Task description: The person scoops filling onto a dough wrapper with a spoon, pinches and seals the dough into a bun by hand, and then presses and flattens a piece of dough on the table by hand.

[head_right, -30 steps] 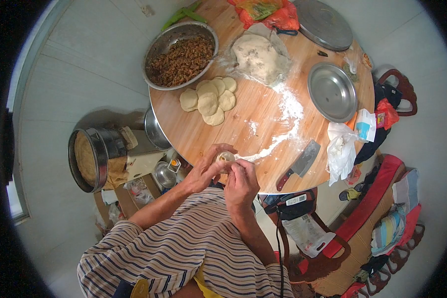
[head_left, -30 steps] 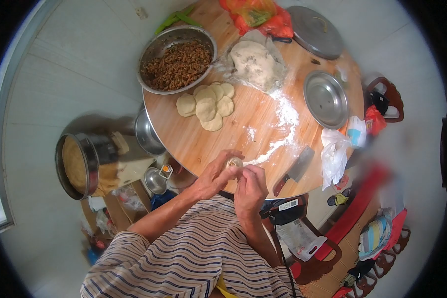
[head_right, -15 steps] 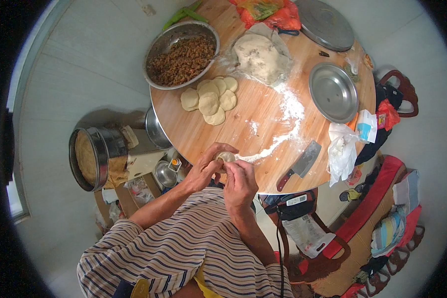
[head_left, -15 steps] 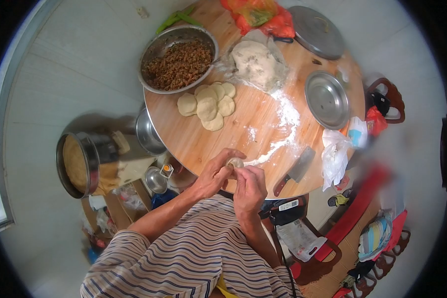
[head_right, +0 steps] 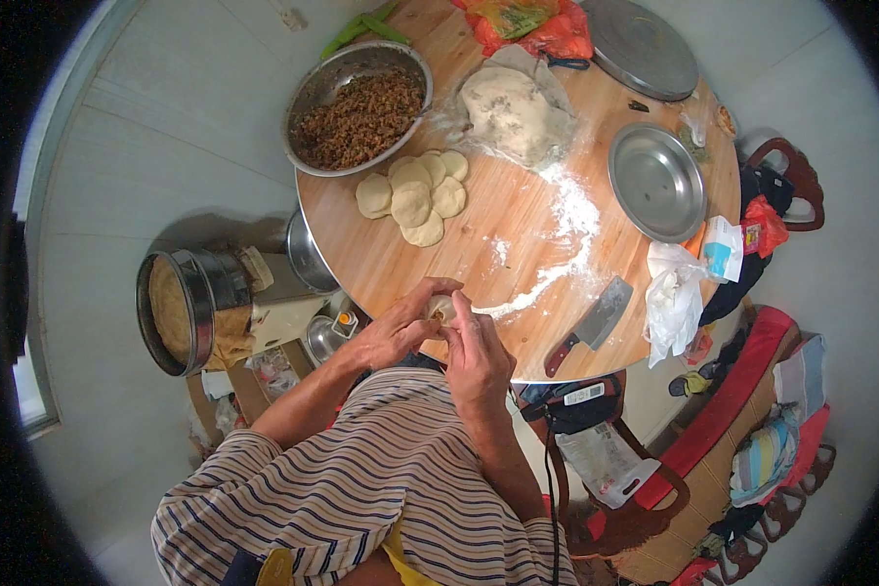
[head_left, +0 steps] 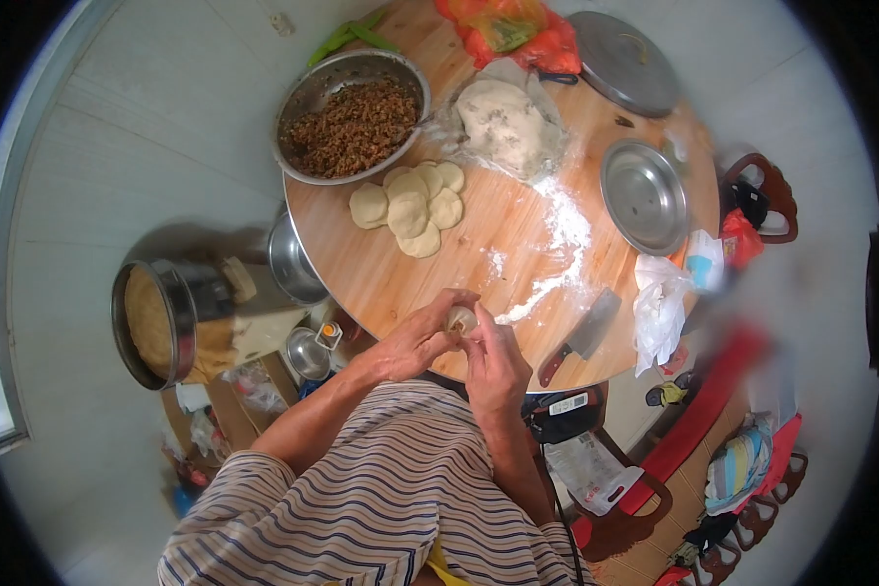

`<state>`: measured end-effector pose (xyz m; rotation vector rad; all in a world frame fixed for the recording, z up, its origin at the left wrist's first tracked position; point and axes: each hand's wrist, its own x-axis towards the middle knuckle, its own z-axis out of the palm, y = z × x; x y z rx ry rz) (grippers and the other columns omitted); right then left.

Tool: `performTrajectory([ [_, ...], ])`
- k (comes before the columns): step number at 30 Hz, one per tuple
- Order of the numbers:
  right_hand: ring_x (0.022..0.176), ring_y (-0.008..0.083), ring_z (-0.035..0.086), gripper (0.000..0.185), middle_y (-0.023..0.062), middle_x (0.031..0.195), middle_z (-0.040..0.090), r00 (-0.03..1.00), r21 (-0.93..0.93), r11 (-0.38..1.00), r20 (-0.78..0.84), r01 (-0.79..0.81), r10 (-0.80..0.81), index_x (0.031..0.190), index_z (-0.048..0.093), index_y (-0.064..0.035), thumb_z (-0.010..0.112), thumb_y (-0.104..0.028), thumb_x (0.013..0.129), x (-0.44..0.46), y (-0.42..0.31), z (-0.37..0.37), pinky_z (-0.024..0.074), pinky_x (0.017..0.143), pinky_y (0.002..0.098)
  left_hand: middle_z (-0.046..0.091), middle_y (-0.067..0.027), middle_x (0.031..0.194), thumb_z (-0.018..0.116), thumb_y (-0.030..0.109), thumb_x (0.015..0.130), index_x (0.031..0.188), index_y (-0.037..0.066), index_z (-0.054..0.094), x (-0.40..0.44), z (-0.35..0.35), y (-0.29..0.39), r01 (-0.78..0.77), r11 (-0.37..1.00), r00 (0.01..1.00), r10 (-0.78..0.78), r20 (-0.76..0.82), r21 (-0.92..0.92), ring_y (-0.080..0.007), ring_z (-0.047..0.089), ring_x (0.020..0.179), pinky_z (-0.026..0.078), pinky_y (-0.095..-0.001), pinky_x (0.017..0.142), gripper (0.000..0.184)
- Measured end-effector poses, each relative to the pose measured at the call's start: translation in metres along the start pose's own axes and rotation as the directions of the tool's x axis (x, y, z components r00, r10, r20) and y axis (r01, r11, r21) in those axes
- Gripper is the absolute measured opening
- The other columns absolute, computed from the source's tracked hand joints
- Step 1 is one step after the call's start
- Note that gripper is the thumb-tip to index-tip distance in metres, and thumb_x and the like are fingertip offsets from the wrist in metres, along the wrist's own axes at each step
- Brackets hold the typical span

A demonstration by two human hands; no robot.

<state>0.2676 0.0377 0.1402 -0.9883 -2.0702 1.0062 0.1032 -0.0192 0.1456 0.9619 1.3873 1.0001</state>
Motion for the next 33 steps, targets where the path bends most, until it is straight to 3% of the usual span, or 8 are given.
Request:
performTrajectory([
  [2, 0.086, 0.0269, 0.073, 0.040, 0.0100, 0.098, 0.068, 0.999, -0.043, 0.998, 0.024, 0.041, -0.040, 0.126, 0.068, -0.0033, 0.075, 0.004, 0.087, 0.000, 0.002, -0.002, 0.0587, 0.070, 0.0364, 0.056, -0.0168, 0.134, 0.052, 0.026, 0.091, 0.150, 0.002, 0.040, 0.000, -0.002, -0.002, -0.005, 1.000, 1.000, 0.005, 0.019, 0.013, -0.0228, 0.065, 0.085, 0.053, -0.0326, 0.069, 0.065],
  [8, 0.088, 0.0267, 0.073, 0.037, 0.0086, 0.100, 0.068, 0.993, -0.063, 0.992, -0.029, 0.108, -0.110, 0.119, 0.074, -0.0062, 0.077, 0.005, 0.084, -0.008, 0.007, 0.003, 0.0590, 0.070, 0.0365, 0.054, -0.0201, 0.143, 0.052, 0.021, 0.094, 0.154, 0.000, 0.032, 0.003, -0.012, -0.002, -0.060, 0.990, 0.992, 0.045, 0.118, 0.125, -0.0285, 0.061, 0.122, 0.051, -0.0395, 0.102, 0.066],
  [10, 0.088, 0.0275, 0.072, 0.032, 0.0083, 0.100, 0.068, 0.989, -0.038, 0.994, -0.108, 0.101, -0.104, 0.117, 0.075, -0.0063, 0.078, 0.003, 0.086, -0.009, 0.007, 0.005, 0.0591, 0.070, 0.0368, 0.053, -0.0190, 0.146, 0.054, 0.028, 0.101, 0.158, -0.001, 0.030, 0.000, -0.019, 0.014, 0.142, 0.983, 0.965, -0.111, 0.236, -0.116, -0.0296, 0.056, 0.132, 0.047, -0.0432, 0.110, 0.068],
  [13, 0.088, 0.0281, 0.072, 0.027, 0.0091, 0.100, 0.068, 0.987, -0.024, 0.997, -0.143, 0.075, -0.078, 0.114, 0.075, -0.0069, 0.078, 0.001, 0.088, -0.007, 0.002, 0.003, 0.0591, 0.071, 0.0375, 0.051, -0.0166, 0.151, 0.053, 0.044, 0.107, 0.161, -0.002, 0.029, -0.004, -0.024, 0.001, 0.062, 0.939, 0.956, 0.042, 0.290, -0.338, -0.0291, 0.055, 0.132, 0.047, -0.0418, 0.110, 0.075],
  [19, 0.089, 0.0286, 0.072, 0.017, 0.0101, 0.100, 0.067, 0.989, -0.007, 0.998, -0.136, 0.064, -0.065, 0.107, 0.074, -0.0068, 0.077, -0.002, 0.091, -0.002, -0.005, 0.000, 0.0589, 0.071, 0.0388, 0.053, -0.0164, 0.152, 0.048, 0.057, 0.106, 0.161, -0.002, 0.033, -0.006, -0.027, -0.011, -0.092, 0.952, 0.957, 0.165, 0.237, -0.292, -0.0240, 0.060, 0.122, 0.058, -0.0353, 0.093, 0.082],
  [26, 0.090, 0.0292, 0.072, 0.015, 0.0098, 0.100, 0.066, 0.990, 0.021, 0.998, -0.128, 0.064, -0.061, 0.107, 0.072, -0.0063, 0.075, -0.004, 0.093, -0.001, -0.008, 0.000, 0.0588, 0.071, 0.0389, 0.056, -0.0121, 0.149, 0.048, 0.060, 0.103, 0.162, 0.003, 0.035, -0.007, -0.026, -0.017, 0.014, 0.942, 0.967, 0.072, 0.244, -0.335, -0.0178, 0.062, 0.110, 0.060, -0.0307, 0.082, 0.083],
  [32, 0.086, 0.0284, 0.072, 0.016, 0.0095, 0.098, 0.068, 0.990, 0.035, 0.995, -0.112, 0.089, -0.085, 0.106, 0.071, -0.0051, 0.075, -0.002, 0.092, -0.004, -0.007, 0.001, 0.0587, 0.069, 0.0389, 0.056, -0.0131, 0.151, 0.043, 0.060, 0.105, 0.157, 0.004, 0.045, -0.006, -0.022, -0.017, -0.034, 0.979, 0.979, 0.074, 0.192, -0.200, -0.0246, 0.056, 0.132, 0.047, -0.0393, 0.110, 0.076],
  [33, 0.085, 0.0285, 0.072, 0.017, 0.0096, 0.098, 0.069, 0.995, 0.098, 0.995, -0.097, -0.028, 0.037, 0.107, 0.072, -0.0050, 0.075, -0.001, 0.091, -0.007, -0.009, 0.002, 0.0587, 0.069, 0.0388, 0.055, -0.0141, 0.152, 0.042, 0.060, 0.105, 0.157, 0.004, 0.046, -0.006, -0.024, -0.014, -0.047, 0.981, 0.974, 0.087, 0.209, -0.189, -0.0261, 0.053, 0.136, 0.042, -0.0405, 0.114, 0.076],
])
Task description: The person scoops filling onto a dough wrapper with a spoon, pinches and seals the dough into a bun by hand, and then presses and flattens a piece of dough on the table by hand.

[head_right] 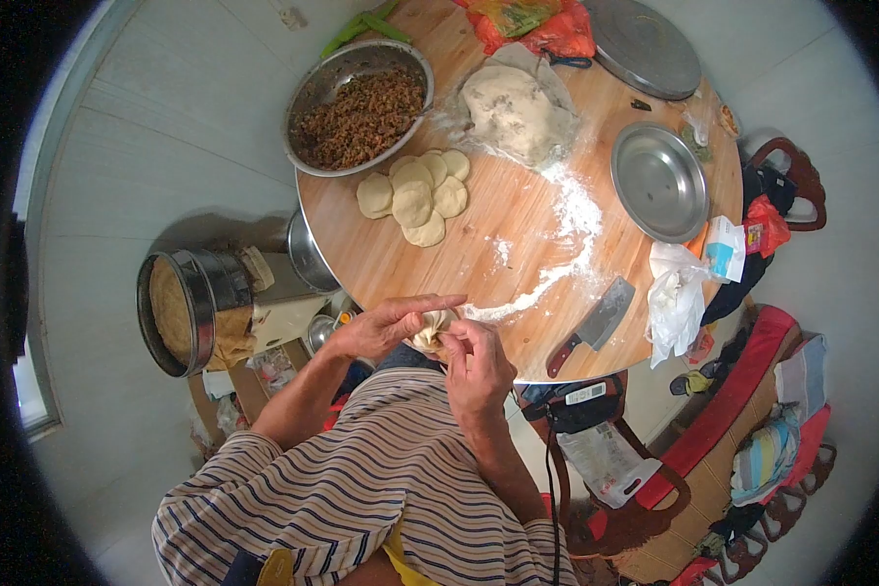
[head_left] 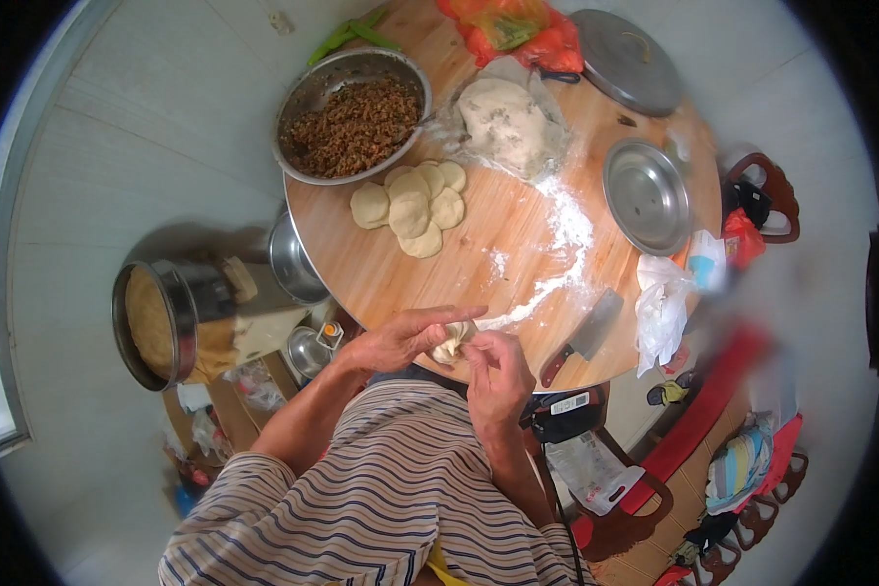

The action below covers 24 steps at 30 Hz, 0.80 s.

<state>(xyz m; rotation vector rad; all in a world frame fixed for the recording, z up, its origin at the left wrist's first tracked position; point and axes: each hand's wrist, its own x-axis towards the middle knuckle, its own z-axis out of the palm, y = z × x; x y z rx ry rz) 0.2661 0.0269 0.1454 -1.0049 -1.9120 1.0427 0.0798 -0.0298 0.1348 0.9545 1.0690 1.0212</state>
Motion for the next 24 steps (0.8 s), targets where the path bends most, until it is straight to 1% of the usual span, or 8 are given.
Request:
performTrajectory([
  [1, 0.084, 0.0285, 0.072, 0.019, 0.0097, 0.098, 0.069, 0.992, 0.051, 0.991, 0.009, -0.124, 0.123, 0.109, 0.072, -0.0048, 0.075, 0.000, 0.091, -0.002, -0.002, 0.000, 0.0587, 0.069, 0.0388, 0.055, -0.0152, 0.153, 0.041, 0.060, 0.106, 0.156, 0.004, 0.047, 0.000, -0.001, 0.002, -0.009, 1.000, 1.000, 0.009, 0.021, 0.013, -0.0276, 0.050, 0.140, 0.038, -0.0417, 0.118, 0.075],
  [2, 0.084, 0.0285, 0.072, 0.019, 0.0097, 0.098, 0.069, 0.992, 0.051, 0.991, 0.008, -0.125, 0.124, 0.109, 0.072, -0.0048, 0.075, 0.000, 0.091, 0.000, -0.003, -0.002, 0.0587, 0.069, 0.0388, 0.055, -0.0152, 0.153, 0.041, 0.060, 0.106, 0.156, 0.004, 0.047, 0.000, -0.003, -0.001, -0.008, 1.000, 1.000, 0.008, 0.021, 0.013, -0.0276, 0.050, 0.140, 0.038, -0.0417, 0.118, 0.075],
  [4, 0.086, 0.0289, 0.072, 0.023, 0.0101, 0.100, 0.069, 0.995, -0.067, 0.998, 0.095, 0.019, -0.013, 0.112, 0.073, -0.0050, 0.076, 0.000, 0.090, 0.006, -0.006, -0.007, 0.0591, 0.070, 0.0390, 0.054, -0.0173, 0.153, 0.040, 0.060, 0.106, 0.156, 0.004, 0.047, 0.000, -0.006, -0.004, 0.027, 1.000, 0.998, -0.028, 0.063, 0.012, -0.0291, 0.051, 0.140, 0.039, -0.0422, 0.117, 0.075],
  [7, 0.088, 0.0293, 0.073, 0.027, 0.0104, 0.102, 0.068, 0.993, -0.046, 0.996, 0.101, 0.071, -0.066, 0.115, 0.073, -0.0051, 0.077, 0.001, 0.089, 0.001, 0.000, -0.007, 0.0594, 0.071, 0.0387, 0.054, -0.0184, 0.153, 0.040, 0.059, 0.107, 0.155, 0.004, 0.048, 0.000, -0.004, 0.007, 0.124, 0.989, 0.989, -0.116, 0.092, -0.082, -0.0306, 0.051, 0.141, 0.039, -0.0430, 0.118, 0.074],
  [11, 0.089, 0.0289, 0.072, 0.025, 0.0100, 0.102, 0.068, 0.995, -0.066, 0.993, 0.054, 0.093, -0.090, 0.113, 0.072, -0.0048, 0.077, 0.000, 0.089, -0.001, 0.005, -0.005, 0.0593, 0.071, 0.0383, 0.054, -0.0190, 0.152, 0.041, 0.059, 0.107, 0.156, 0.003, 0.045, 0.002, -0.006, 0.000, 0.112, 0.994, 0.991, -0.112, 0.079, 0.006, -0.0311, 0.052, 0.139, 0.040, -0.0435, 0.117, 0.075],
  [13, 0.088, 0.0294, 0.072, 0.020, 0.0104, 0.102, 0.068, 0.992, -0.088, 0.988, 0.027, 0.127, -0.125, 0.111, 0.071, -0.0036, 0.075, -0.001, 0.091, 0.000, 0.004, -0.005, 0.0591, 0.071, 0.0385, 0.053, -0.0191, 0.152, 0.041, 0.060, 0.107, 0.159, 0.002, 0.040, 0.006, -0.006, -0.002, -0.093, 0.988, 0.994, 0.084, 0.074, 0.125, -0.0298, 0.052, 0.138, 0.041, -0.0424, 0.115, 0.078],
  [14, 0.088, 0.0294, 0.072, 0.020, 0.0104, 0.102, 0.068, 0.992, -0.088, 0.988, 0.026, 0.127, -0.125, 0.111, 0.071, -0.0036, 0.075, -0.001, 0.091, 0.000, 0.003, -0.005, 0.0591, 0.071, 0.0385, 0.053, -0.0191, 0.152, 0.041, 0.060, 0.107, 0.159, 0.002, 0.040, 0.008, -0.004, -0.003, -0.094, 0.988, 0.994, 0.085, 0.075, 0.125, -0.0298, 0.052, 0.138, 0.041, -0.0424, 0.115, 0.078],
  [24, 0.089, 0.0307, 0.071, 0.015, 0.0123, 0.100, 0.068, 0.998, -0.048, 0.997, 0.000, 0.067, -0.067, 0.109, 0.071, -0.0013, 0.072, 0.000, 0.094, 0.002, -0.005, -0.004, 0.0584, 0.073, 0.0389, 0.061, -0.0133, 0.136, 0.042, 0.057, 0.108, 0.141, 0.001, 0.054, 0.007, 0.001, -0.023, -0.103, 0.988, 0.994, 0.105, 0.009, -0.119, -0.0222, 0.058, 0.125, 0.049, -0.0378, 0.104, 0.067],
])
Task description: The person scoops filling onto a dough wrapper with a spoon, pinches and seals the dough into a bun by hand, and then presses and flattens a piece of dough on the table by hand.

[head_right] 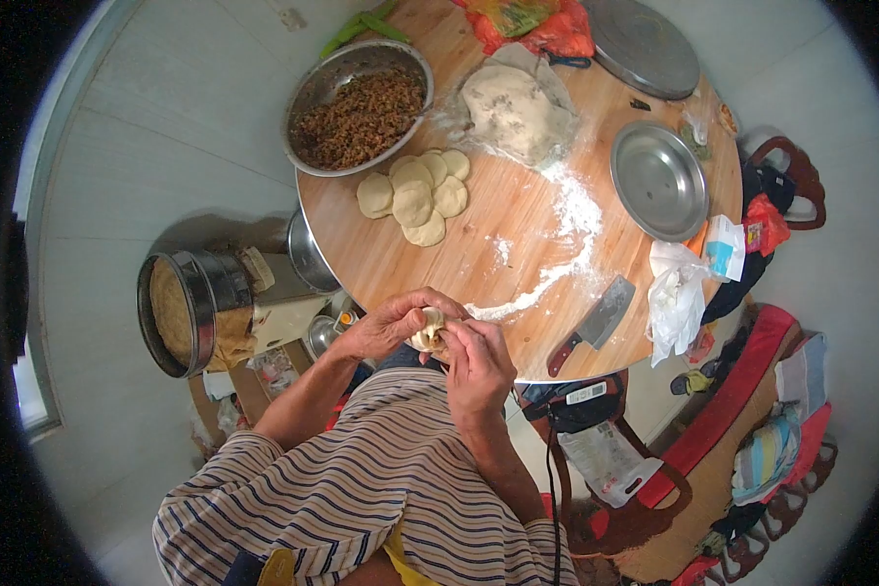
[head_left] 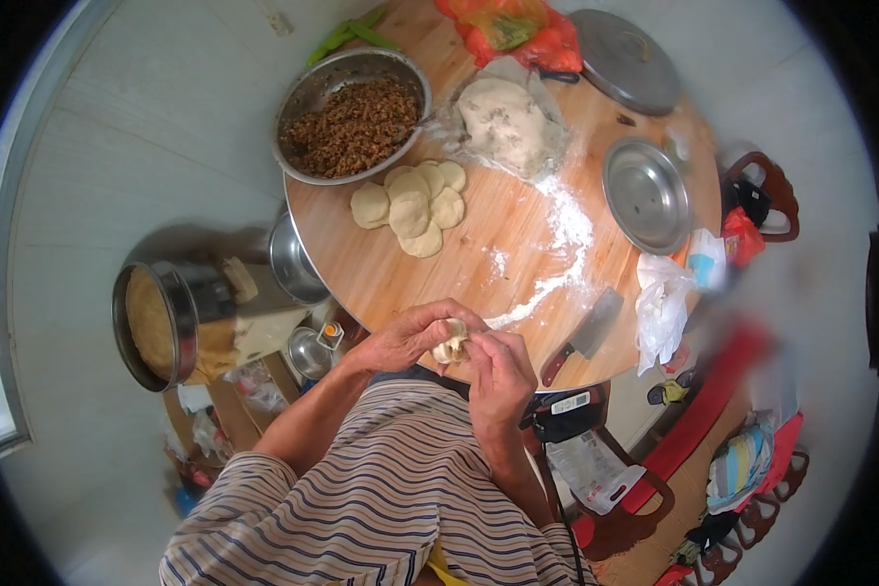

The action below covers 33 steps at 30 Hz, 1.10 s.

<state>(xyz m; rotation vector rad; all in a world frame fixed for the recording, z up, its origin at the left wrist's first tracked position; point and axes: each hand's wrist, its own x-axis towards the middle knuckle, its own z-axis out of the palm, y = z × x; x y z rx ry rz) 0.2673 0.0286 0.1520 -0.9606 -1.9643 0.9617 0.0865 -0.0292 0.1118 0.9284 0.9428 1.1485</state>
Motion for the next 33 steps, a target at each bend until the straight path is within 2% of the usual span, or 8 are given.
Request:
performTrajectory([
  [4, 0.090, 0.0310, 0.071, 0.017, 0.0131, 0.100, 0.068, 0.999, 0.046, 0.998, 0.025, -0.030, 0.029, 0.111, 0.071, -0.0003, 0.071, 0.002, 0.094, 0.003, -0.006, -0.003, 0.0579, 0.074, 0.0386, 0.058, -0.0136, 0.141, 0.049, 0.060, 0.104, 0.141, 0.000, 0.057, -0.002, -0.001, 0.009, 0.108, 0.981, 0.994, -0.107, 0.019, -0.159, -0.0191, 0.061, 0.116, 0.056, -0.0316, 0.088, 0.071],
  [8, 0.090, 0.0307, 0.070, 0.017, 0.0137, 0.100, 0.068, 0.998, 0.085, 0.994, 0.020, -0.063, 0.062, 0.110, 0.072, 0.0002, 0.072, 0.002, 0.093, 0.003, -0.006, -0.002, 0.0577, 0.074, 0.0389, 0.055, -0.0132, 0.146, 0.061, 0.060, 0.099, 0.150, 0.001, 0.049, 0.000, 0.002, 0.009, 0.028, 0.980, 0.998, -0.017, 0.058, -0.198, -0.0177, 0.064, 0.110, 0.058, -0.0279, 0.080, 0.078],
  [11, 0.088, 0.0300, 0.070, 0.017, 0.0141, 0.098, 0.067, 0.998, 0.044, 0.997, 0.004, -0.070, 0.070, 0.109, 0.072, 0.0004, 0.073, 0.002, 0.092, 0.003, -0.006, -0.003, 0.0574, 0.073, 0.0381, 0.052, -0.0123, 0.148, 0.072, 0.046, 0.097, 0.157, 0.003, 0.040, -0.001, 0.010, 0.014, -0.048, 0.989, 0.999, 0.048, -0.002, -0.143, -0.0178, 0.065, 0.105, 0.057, -0.0288, 0.080, 0.081],
  [13, 0.085, 0.0290, 0.069, 0.015, 0.0138, 0.096, 0.067, 0.998, 0.038, 0.998, -0.011, -0.058, 0.059, 0.107, 0.072, 0.0007, 0.073, 0.002, 0.092, 0.002, -0.004, -0.002, 0.0574, 0.071, 0.0369, 0.057, -0.0107, 0.140, 0.071, 0.023, 0.098, 0.159, 0.004, 0.037, -0.002, 0.012, 0.019, 0.072, 0.988, 0.997, -0.077, -0.032, -0.139, -0.0173, 0.065, 0.101, 0.057, -0.0283, 0.080, 0.073],
  [19, 0.083, 0.0266, 0.070, 0.013, 0.0134, 0.097, 0.068, 0.997, 0.078, 0.994, -0.021, -0.076, 0.078, 0.106, 0.072, 0.0010, 0.074, 0.002, 0.093, -0.001, -0.007, 0.004, 0.0576, 0.068, 0.0355, 0.064, -0.0071, 0.119, 0.061, 0.009, 0.097, 0.148, 0.003, 0.048, -0.001, 0.014, 0.031, 0.161, 0.984, 0.983, -0.167, -0.071, -0.075, -0.0145, 0.065, 0.097, 0.057, -0.0270, 0.074, 0.053],
  [26, 0.085, 0.0271, 0.071, 0.014, 0.0135, 0.098, 0.068, 0.989, 0.095, 0.984, -0.001, -0.149, 0.150, 0.106, 0.070, 0.0007, 0.073, 0.003, 0.092, -0.002, -0.008, 0.006, 0.0591, 0.070, 0.0349, 0.063, -0.0085, 0.125, 0.063, 0.012, 0.096, 0.149, 0.002, 0.048, 0.002, 0.017, 0.041, 0.238, 0.971, 0.967, -0.239, -0.088, -0.027, -0.0153, 0.065, 0.102, 0.059, -0.0276, 0.074, 0.056],
  [29, 0.086, 0.0278, 0.071, 0.012, 0.0137, 0.098, 0.068, 0.980, 0.106, 0.974, 0.008, -0.198, 0.198, 0.104, 0.069, 0.0010, 0.073, 0.003, 0.092, -0.003, -0.005, 0.004, 0.0597, 0.071, 0.0354, 0.060, -0.0100, 0.130, 0.065, 0.018, 0.098, 0.152, 0.002, 0.043, -0.002, 0.016, 0.038, 0.111, 0.991, 0.992, -0.115, -0.049, -0.076, -0.0178, 0.064, 0.109, 0.059, -0.0308, 0.079, 0.061],
  [33, 0.088, 0.0295, 0.071, 0.013, 0.0145, 0.098, 0.068, 0.997, 0.025, 0.997, 0.017, -0.078, 0.078, 0.104, 0.069, -0.0009, 0.073, 0.001, 0.092, -0.002, -0.001, 0.003, 0.0596, 0.071, 0.0366, 0.056, -0.0125, 0.137, 0.059, 0.033, 0.106, 0.157, 0.001, 0.038, -0.009, 0.009, 0.022, 0.097, 0.972, 0.995, -0.101, -0.006, -0.212, -0.0206, 0.062, 0.114, 0.058, -0.0353, 0.087, 0.064],
])
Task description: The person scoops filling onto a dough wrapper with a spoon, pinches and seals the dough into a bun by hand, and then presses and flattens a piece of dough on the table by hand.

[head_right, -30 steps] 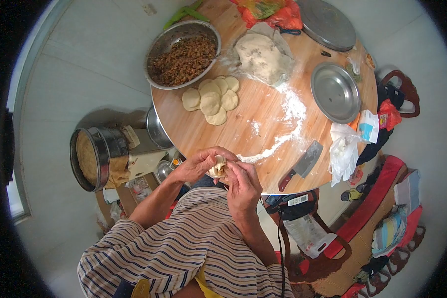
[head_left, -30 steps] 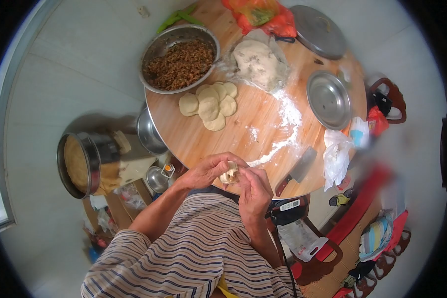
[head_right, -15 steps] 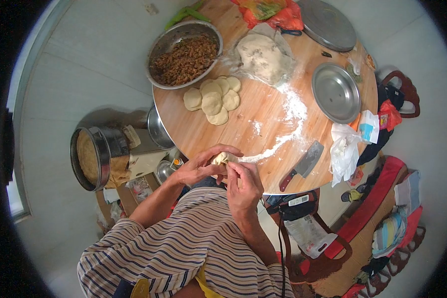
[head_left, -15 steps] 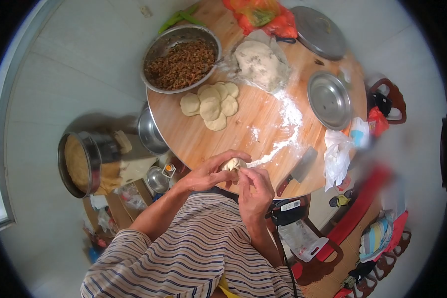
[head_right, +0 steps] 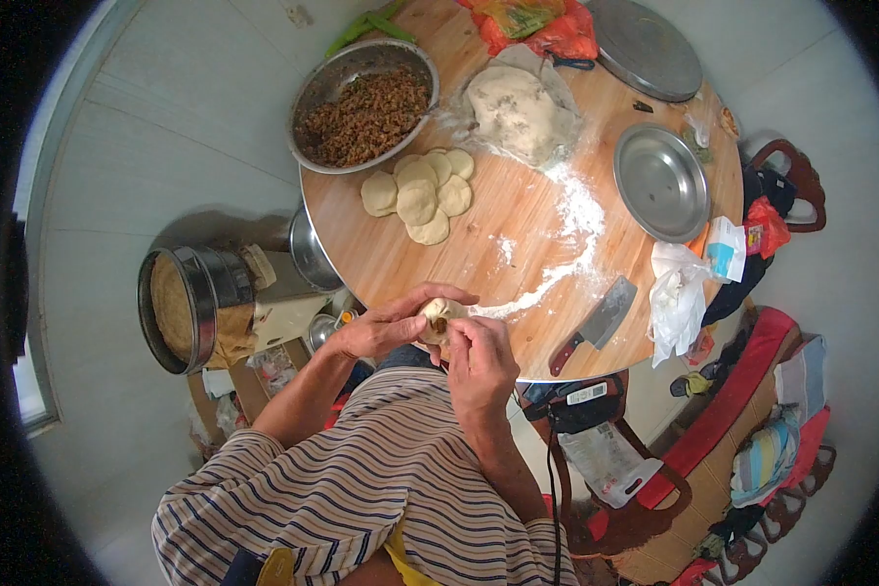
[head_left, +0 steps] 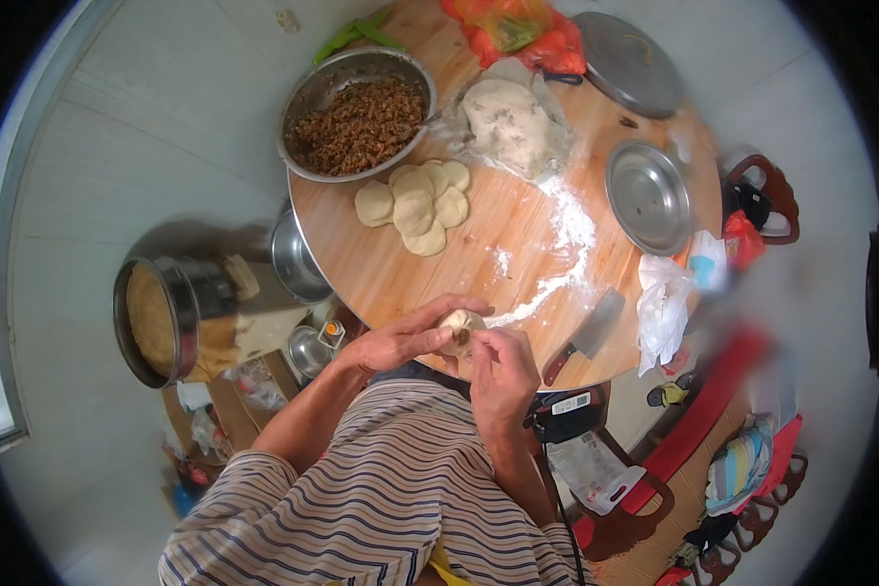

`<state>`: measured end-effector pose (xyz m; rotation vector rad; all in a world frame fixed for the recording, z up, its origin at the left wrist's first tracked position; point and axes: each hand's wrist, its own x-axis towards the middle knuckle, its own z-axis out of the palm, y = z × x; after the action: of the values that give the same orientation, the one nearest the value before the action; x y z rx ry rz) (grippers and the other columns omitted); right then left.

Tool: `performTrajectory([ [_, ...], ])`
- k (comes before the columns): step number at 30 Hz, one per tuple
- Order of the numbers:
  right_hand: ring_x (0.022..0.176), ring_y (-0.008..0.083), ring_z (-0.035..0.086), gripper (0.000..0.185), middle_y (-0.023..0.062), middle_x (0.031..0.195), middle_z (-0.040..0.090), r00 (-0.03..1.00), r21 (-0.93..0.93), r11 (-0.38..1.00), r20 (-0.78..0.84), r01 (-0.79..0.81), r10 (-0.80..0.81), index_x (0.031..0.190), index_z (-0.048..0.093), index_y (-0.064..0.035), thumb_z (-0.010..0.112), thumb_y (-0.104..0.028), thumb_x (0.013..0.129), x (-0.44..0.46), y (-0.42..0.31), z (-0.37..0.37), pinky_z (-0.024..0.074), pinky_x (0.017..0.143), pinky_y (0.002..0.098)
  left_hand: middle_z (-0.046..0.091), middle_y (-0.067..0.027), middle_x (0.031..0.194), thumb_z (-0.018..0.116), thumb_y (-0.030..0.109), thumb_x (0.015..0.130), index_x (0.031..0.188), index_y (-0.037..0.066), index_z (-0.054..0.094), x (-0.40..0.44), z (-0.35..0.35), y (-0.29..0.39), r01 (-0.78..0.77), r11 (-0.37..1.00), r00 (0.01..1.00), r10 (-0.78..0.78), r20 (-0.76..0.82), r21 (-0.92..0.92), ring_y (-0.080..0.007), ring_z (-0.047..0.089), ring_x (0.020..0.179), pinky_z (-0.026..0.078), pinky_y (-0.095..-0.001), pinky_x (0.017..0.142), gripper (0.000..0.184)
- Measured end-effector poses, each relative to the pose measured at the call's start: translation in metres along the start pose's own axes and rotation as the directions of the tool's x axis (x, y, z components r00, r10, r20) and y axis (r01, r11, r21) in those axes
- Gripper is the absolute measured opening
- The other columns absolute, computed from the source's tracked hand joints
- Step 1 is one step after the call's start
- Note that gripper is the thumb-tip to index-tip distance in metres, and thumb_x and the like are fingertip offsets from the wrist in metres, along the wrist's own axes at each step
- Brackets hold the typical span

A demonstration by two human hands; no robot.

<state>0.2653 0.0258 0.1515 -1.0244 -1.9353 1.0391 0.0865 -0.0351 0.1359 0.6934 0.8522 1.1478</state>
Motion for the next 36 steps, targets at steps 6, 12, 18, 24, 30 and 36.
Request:
performTrajectory([
  [6, 0.086, 0.0303, 0.072, 0.019, 0.0134, 0.099, 0.068, 0.992, -0.067, 0.990, 0.020, 0.123, -0.122, 0.110, 0.068, -0.0027, 0.073, 0.000, 0.091, -0.002, 0.003, 0.003, 0.0591, 0.070, 0.0374, 0.056, -0.0136, 0.139, 0.048, 0.034, 0.112, 0.157, 0.000, 0.041, -0.002, 0.000, 0.009, 0.110, 0.992, 0.994, -0.109, -0.012, 0.063, -0.0216, 0.062, 0.113, 0.058, -0.0355, 0.086, 0.057],
  [12, 0.084, 0.0275, 0.074, 0.030, 0.0095, 0.100, 0.069, 0.993, -0.099, 0.991, 0.082, 0.095, -0.087, 0.118, 0.071, -0.0045, 0.075, 0.000, 0.089, -0.001, 0.000, 0.001, 0.0601, 0.067, 0.0359, 0.052, -0.0145, 0.146, 0.048, 0.030, 0.112, 0.155, 0.000, 0.044, 0.000, -0.003, 0.016, 0.170, 0.973, 0.985, -0.173, 0.006, 0.155, -0.0231, 0.064, 0.114, 0.059, -0.0344, 0.083, 0.053],
  [18, 0.087, 0.0286, 0.074, 0.024, 0.0084, 0.100, 0.069, 0.988, -0.155, 0.976, 0.034, 0.155, -0.151, 0.112, 0.073, -0.0057, 0.076, -0.001, 0.089, -0.005, 0.001, 0.002, 0.0608, 0.068, 0.0377, 0.049, -0.0173, 0.150, 0.055, 0.034, 0.109, 0.158, 0.000, 0.038, -0.003, -0.009, 0.015, 0.145, 0.973, 0.984, -0.161, 0.077, 0.179, -0.0245, 0.063, 0.119, 0.058, -0.0350, 0.087, 0.062],
  [24, 0.089, 0.0302, 0.073, 0.015, 0.0097, 0.100, 0.068, 0.991, -0.162, 0.979, -0.027, 0.123, -0.129, 0.106, 0.072, -0.0059, 0.074, -0.002, 0.092, -0.003, -0.001, -0.001, 0.0601, 0.069, 0.0396, 0.054, -0.0166, 0.146, 0.063, 0.039, 0.104, 0.161, 0.001, 0.034, -0.004, -0.016, 0.004, 0.053, 0.998, 0.993, -0.050, 0.105, -0.023, -0.0249, 0.063, 0.121, 0.058, -0.0387, 0.092, 0.074],
  [30, 0.088, 0.0299, 0.072, 0.014, 0.0099, 0.098, 0.067, 0.990, -0.161, 0.979, -0.048, 0.125, -0.134, 0.106, 0.071, -0.0057, 0.073, -0.003, 0.092, 0.000, -0.007, -0.002, 0.0598, 0.069, 0.0389, 0.061, -0.0121, 0.139, 0.066, 0.041, 0.102, 0.159, 0.001, 0.038, -0.007, -0.019, -0.002, 0.128, 0.990, 0.989, -0.122, 0.085, -0.065, -0.0228, 0.063, 0.122, 0.057, -0.0391, 0.098, 0.076],
  [36, 0.085, 0.0282, 0.074, 0.012, 0.0091, 0.098, 0.068, 0.986, -0.200, 0.966, 0.000, 0.165, -0.169, 0.104, 0.070, -0.0051, 0.074, -0.004, 0.093, 0.001, -0.006, -0.004, 0.0592, 0.064, 0.0366, 0.062, -0.0114, 0.140, 0.065, 0.042, 0.102, 0.153, 0.001, 0.048, -0.005, -0.015, -0.002, 0.071, 0.997, 0.997, -0.071, 0.021, -0.003, -0.0198, 0.063, 0.122, 0.053, -0.0361, 0.105, 0.068],
])
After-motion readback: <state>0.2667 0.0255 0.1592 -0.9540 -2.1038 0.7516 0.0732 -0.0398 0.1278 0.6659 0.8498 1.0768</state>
